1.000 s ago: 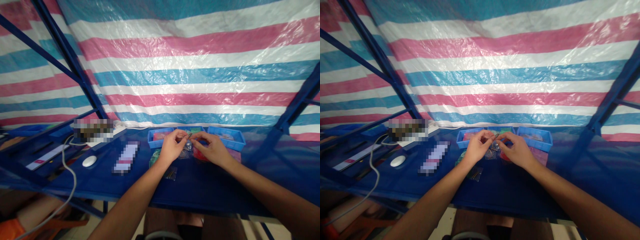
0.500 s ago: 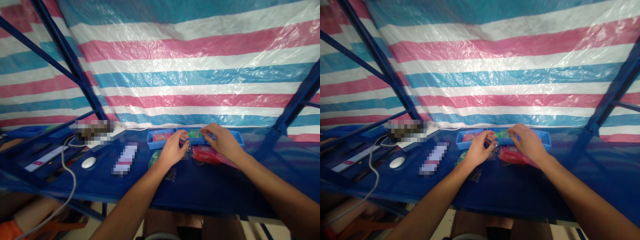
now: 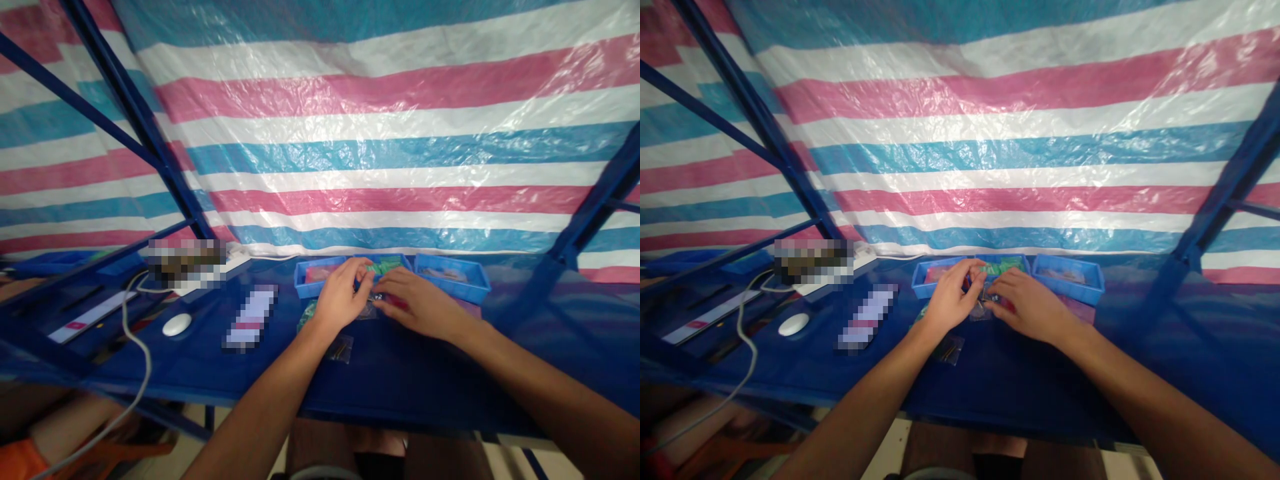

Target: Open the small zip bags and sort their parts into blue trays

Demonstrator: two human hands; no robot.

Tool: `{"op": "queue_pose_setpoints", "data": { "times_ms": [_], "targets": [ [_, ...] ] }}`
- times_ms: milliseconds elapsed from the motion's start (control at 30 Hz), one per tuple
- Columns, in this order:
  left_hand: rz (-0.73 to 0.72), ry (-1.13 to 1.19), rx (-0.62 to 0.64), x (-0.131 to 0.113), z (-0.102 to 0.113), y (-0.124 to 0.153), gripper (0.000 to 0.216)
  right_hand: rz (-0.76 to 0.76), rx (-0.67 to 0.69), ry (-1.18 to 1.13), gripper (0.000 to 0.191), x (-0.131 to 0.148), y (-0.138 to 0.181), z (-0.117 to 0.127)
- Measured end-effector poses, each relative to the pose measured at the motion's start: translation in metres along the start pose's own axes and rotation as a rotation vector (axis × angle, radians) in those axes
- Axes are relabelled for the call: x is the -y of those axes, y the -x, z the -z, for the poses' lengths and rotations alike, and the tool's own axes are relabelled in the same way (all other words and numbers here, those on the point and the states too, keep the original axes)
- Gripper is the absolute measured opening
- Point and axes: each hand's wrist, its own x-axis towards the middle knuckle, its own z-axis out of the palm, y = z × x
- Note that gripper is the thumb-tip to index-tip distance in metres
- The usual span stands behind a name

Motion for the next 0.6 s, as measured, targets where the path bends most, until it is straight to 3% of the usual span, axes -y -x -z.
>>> {"op": "queue_pose_setpoints", "data": {
  "times_ms": [100,267,467,600],
  "targets": [
    [0.022,0.0,-0.026,-0.002,0.002,0.0,0.027,0.046,0.082,0.005,0.033,0.024,-0.004,-0.022],
    [0.021,-0.005,-0.027,-0.004,0.002,-0.001,0.028,0.037,0.157,0.077,0.027,0.026,-0.004,-0.041],
    [0.029,-0.003,-0.028,-0.005,0.001,0.0,0.028,0.015,0.111,0.097,0.018,0.028,-0.005,-0.041],
    [0.047,0.018,-0.041,-0.005,0.002,-0.001,0.028,-0.018,0.006,-0.044,0.015,0.027,-0.004,-0.039]
  ]
}}
